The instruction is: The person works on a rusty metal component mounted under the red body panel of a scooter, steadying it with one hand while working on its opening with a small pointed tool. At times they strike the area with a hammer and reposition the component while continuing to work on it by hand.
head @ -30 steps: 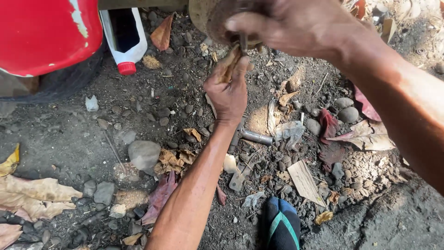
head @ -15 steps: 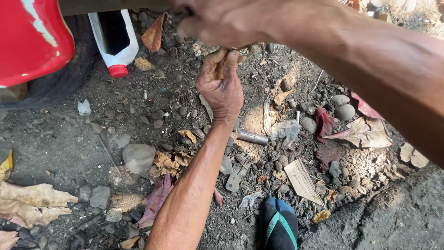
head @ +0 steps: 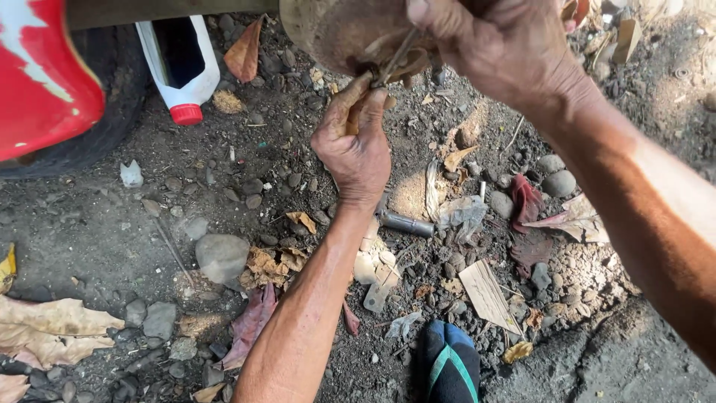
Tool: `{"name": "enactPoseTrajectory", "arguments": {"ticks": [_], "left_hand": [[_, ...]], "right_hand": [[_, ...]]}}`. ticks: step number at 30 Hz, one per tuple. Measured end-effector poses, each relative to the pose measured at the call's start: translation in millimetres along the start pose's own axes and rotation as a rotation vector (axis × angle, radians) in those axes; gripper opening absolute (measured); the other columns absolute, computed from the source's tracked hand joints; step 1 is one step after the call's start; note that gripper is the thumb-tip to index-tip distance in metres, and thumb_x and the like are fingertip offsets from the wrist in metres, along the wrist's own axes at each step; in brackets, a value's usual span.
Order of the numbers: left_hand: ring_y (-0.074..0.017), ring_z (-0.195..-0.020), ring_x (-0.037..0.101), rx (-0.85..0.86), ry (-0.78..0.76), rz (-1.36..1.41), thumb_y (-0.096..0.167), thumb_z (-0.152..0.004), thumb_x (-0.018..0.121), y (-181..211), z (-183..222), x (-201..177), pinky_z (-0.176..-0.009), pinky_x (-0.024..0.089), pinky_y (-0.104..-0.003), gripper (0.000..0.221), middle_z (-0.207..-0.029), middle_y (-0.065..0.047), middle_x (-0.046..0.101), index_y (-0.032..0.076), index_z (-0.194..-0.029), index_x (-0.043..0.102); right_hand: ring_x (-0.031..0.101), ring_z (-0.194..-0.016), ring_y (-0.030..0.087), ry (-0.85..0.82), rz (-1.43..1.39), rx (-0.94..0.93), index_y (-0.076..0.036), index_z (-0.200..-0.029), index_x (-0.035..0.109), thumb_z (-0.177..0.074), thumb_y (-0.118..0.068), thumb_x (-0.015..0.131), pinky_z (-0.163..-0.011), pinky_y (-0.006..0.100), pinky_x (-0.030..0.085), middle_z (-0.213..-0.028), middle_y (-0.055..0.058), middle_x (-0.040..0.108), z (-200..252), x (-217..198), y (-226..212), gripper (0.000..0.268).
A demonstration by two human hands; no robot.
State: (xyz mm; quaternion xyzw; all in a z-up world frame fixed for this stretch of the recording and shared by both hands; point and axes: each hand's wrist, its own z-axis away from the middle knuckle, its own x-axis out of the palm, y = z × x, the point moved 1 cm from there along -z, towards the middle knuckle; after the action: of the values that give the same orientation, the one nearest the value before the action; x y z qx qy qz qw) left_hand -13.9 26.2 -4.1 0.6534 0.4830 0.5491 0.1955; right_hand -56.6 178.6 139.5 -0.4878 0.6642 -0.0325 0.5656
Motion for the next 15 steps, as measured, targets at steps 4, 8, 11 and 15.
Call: {"name": "enactPoseTrajectory", "arguments": {"ticks": [4,8,11,15], "left_hand": [[-0.0183,-0.085,0.074,-0.072,0.011,-0.156,-0.002,-0.090,0.073,17,-5,-3,-0.081,0.068,-0.029,0.019,-0.102,-0.013,0.076,-0.002,-0.110,0.069],[-0.0198,-0.081,0.076,0.016,-0.021,-0.267,0.008,-0.091,0.074,23,-1,-5,-0.071,0.067,-0.027,0.016,-0.096,-0.015,0.076,-0.001,-0.104,0.069],[-0.0163,-0.083,0.075,0.017,-0.006,-0.186,0.009,-0.095,0.072,26,6,-6,-0.078,0.070,-0.027,0.016,-0.099,-0.008,0.076,0.006,-0.110,0.071],[-0.0171,-0.092,0.077,-0.021,-0.025,-0.118,0.004,-0.096,0.071,18,6,-11,-0.083,0.070,-0.028,0.020,-0.109,-0.009,0.076,0.005,-0.115,0.070]], "right_hand": [[0.053,-0.053,0.013,0.060,-0.283,0.156,-0.001,-0.103,0.065,-0.118,-0.022,0.060,-0.053,0.025,0.049,-0.068,0.004,0.057,2,6,-12,0.026],[0.058,-0.055,0.014,0.041,-0.212,0.175,-0.001,-0.101,0.064,-0.117,-0.024,0.059,-0.052,0.024,0.053,-0.072,0.006,0.059,0,0,-29,0.029],[0.051,-0.047,0.014,-0.066,-0.274,0.019,0.001,-0.111,0.064,-0.115,-0.016,0.057,-0.046,0.025,0.047,-0.063,0.004,0.054,-8,0,-48,0.019],[0.059,-0.061,0.019,-0.197,0.151,-0.131,0.001,-0.120,0.070,-0.117,-0.012,0.061,-0.051,0.029,0.046,-0.095,0.013,0.072,-31,11,-72,0.016]]}}
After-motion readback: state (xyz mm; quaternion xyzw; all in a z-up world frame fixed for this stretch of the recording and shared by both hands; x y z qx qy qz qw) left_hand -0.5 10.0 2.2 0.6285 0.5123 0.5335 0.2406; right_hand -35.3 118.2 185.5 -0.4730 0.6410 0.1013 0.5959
